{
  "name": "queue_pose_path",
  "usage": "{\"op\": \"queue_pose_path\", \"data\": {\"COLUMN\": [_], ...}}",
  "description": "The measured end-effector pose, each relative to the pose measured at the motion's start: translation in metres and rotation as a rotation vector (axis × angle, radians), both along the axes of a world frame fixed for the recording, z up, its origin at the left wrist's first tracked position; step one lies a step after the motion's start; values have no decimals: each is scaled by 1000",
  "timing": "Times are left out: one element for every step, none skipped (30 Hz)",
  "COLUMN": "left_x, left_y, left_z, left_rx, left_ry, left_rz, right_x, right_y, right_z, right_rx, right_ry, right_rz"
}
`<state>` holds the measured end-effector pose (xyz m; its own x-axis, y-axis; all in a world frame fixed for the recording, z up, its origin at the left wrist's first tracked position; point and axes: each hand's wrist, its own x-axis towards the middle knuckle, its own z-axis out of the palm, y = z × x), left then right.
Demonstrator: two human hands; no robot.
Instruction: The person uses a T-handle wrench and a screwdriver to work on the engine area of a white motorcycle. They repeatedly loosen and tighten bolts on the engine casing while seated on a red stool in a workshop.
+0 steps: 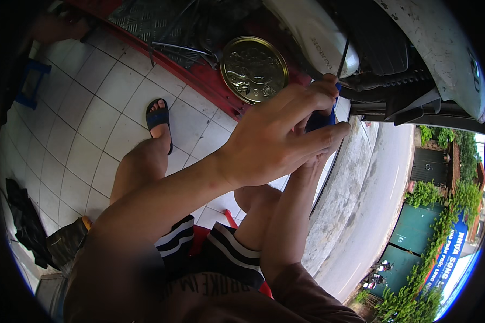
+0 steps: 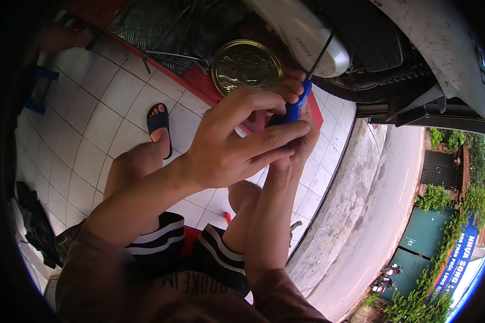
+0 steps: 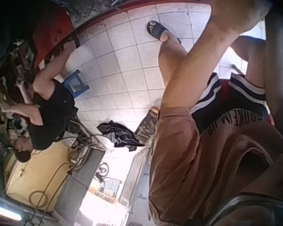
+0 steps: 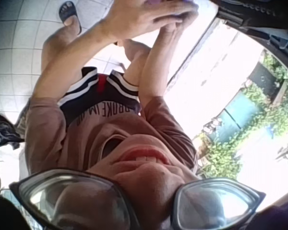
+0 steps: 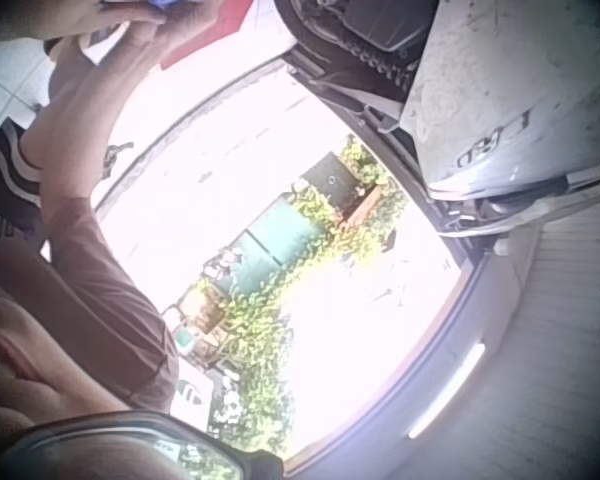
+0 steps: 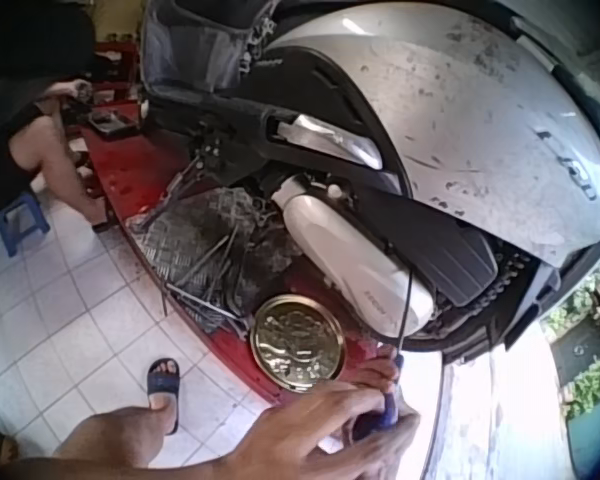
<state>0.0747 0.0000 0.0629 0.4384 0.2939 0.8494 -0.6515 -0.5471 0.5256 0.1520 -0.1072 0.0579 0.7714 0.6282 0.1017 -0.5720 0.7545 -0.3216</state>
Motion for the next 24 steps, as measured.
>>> {"op": "queue_pose_path", "data": {"left_x": [-1,-3,-4,-4,-5,-5,-5,-3,-2,-1,0,0,1,0,1,3,3,3,2,0,-2,-5,-6,-6], "left_y": [0,0,0,0,0,1,2,1,2,4,5,5,5,5,3,1,-1,-2,-3,-4,-4,-2,-1,0], "left_z": [0,0,0,-1,-1,-2,-3,-3,-4,-6,-6,-7,-7,-7,-6,-4,-4,-3,-2,-2,-2,-3,-4,-5], "left_rx": [-38,-69,-100,-109,-106,-81,-60,-83,-34,15,62,99,133,172,130,91,72,1,-51,-91,-81,-58,-36,-5], "left_ry": [22,33,44,52,39,23,8,-6,-18,-31,-38,-37,-30,-39,-38,-54,-39,-26,18,65,82,103,116,100], "left_rz": [12,20,28,50,31,24,16,11,-6,-22,-44,-49,-59,-49,-45,-20,11,6,6,12,-20,-46,-70,-66], "right_x": [0,1,1,3,5,6,6,6,6,6,5,5,4,5,5,4,4,3,2,3,3,4,5,6], "right_y": [2,3,3,2,0,-3,-6,-8,-10,-11,-12,-12,-12,-13,-13,-14,-13,-12,-9,-6,-4,-3,-3,-5], "right_z": [-1,0,-1,0,1,2,2,2,1,0,0,0,0,3,6,9,10,10,9,8,6,4,4,4], "right_rx": [141,152,56,-71,-205,-334,-402,-458,-522,-511,-493,-478,-464,-398,-409,-420,-433,-192,-128,-57,7,58,-35,-144], "right_ry": [65,67,-22,-84,-131,-222,-220,-226,-223,-218,-218,-216,-212,-221,-193,-181,-175,-60,-43,-33,-42,8,-48,-100], "right_rz": [63,81,62,35,5,-39,-60,-83,-119,-131,-124,-130,-116,-40,-46,-51,-67,42,51,61,87,94,66,40]}}
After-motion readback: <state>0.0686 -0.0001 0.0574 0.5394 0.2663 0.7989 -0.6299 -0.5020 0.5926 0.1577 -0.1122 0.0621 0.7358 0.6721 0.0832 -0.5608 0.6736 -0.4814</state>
